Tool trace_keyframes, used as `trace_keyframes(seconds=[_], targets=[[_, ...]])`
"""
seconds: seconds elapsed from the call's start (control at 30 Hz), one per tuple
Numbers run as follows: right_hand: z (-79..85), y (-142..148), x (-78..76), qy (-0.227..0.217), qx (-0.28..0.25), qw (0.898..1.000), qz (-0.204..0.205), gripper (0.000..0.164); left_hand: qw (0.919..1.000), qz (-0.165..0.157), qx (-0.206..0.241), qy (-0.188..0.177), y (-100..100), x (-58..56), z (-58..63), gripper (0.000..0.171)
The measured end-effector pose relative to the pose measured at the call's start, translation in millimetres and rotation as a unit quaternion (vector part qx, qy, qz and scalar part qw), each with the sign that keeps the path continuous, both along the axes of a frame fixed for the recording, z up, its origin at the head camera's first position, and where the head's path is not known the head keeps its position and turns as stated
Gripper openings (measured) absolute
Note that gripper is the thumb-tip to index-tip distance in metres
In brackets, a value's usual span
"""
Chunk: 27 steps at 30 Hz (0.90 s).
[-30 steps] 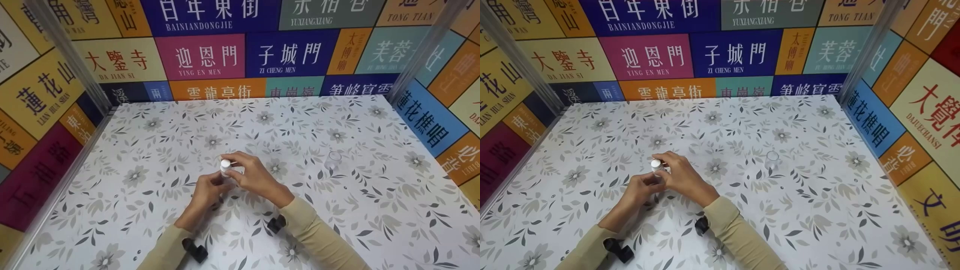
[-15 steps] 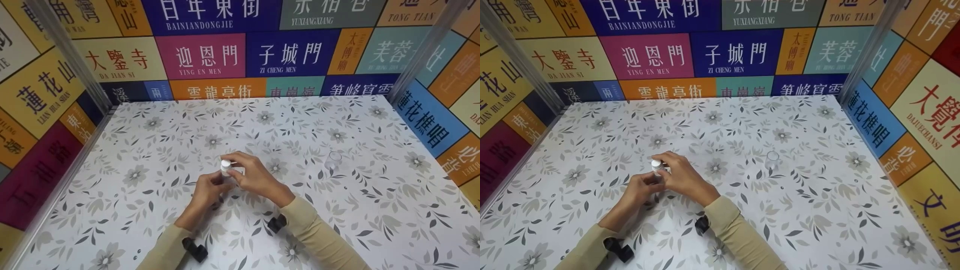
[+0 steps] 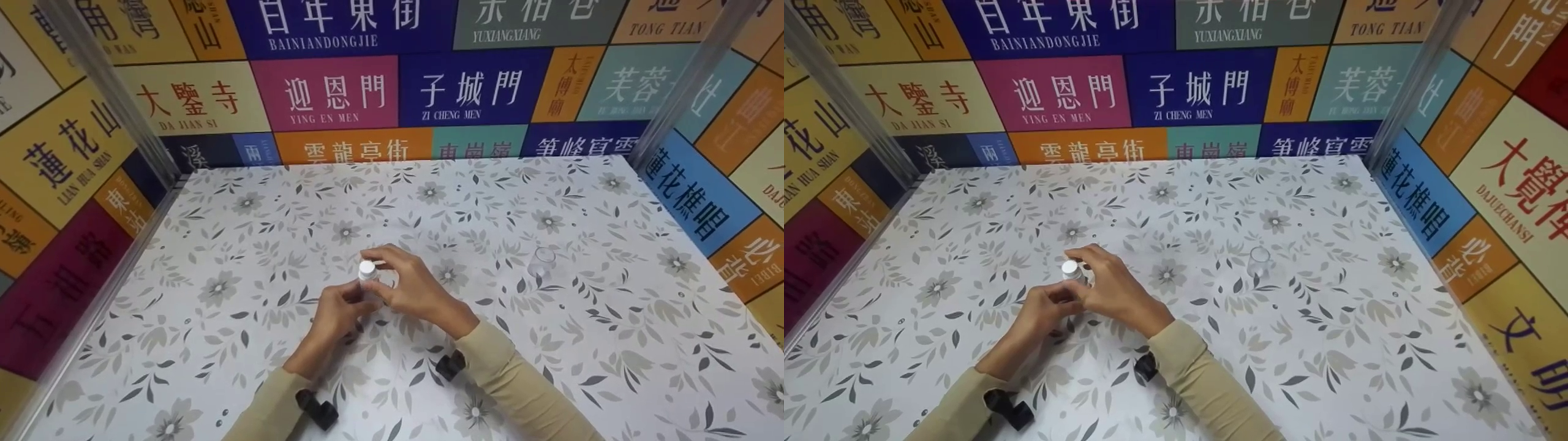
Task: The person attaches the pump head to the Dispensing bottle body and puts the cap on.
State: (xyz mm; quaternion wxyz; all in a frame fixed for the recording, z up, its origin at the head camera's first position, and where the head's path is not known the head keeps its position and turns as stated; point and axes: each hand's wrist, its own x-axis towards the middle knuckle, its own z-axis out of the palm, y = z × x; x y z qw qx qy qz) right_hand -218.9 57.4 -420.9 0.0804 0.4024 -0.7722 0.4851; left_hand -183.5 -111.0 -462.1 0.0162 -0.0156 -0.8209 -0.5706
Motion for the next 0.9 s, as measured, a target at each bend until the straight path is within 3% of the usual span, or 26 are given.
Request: trace_keyframes(seconds=[0.17,0.4,0.6,0.9], targets=[[-1.2,-2.2,1.8,0.011,0.01,1.0,0.014,0.041,0.9999,-0.001,0.009,0.007,-1.1,1.3,-0.7,0.039],[-2.1,0.4,0.2,0.022,0.015,1.0,-0.001,0.039,0.9995,-0.008,0.01,0.029,0.2,1.5,-2.7,0.04],[0.2,-1.5,0.3,0.009,0.011,1.0,0.003,0.046,0.9998,0.008,0.009,0.014,-1.6,3.0,-1.3,0.036],[2.6,-0.7,2.3,0.001,0.023,1.0,0.007,0.038,0.9998,-0.001,0.014,0.015,-1.1,-0.4,-3.3,0.04]])
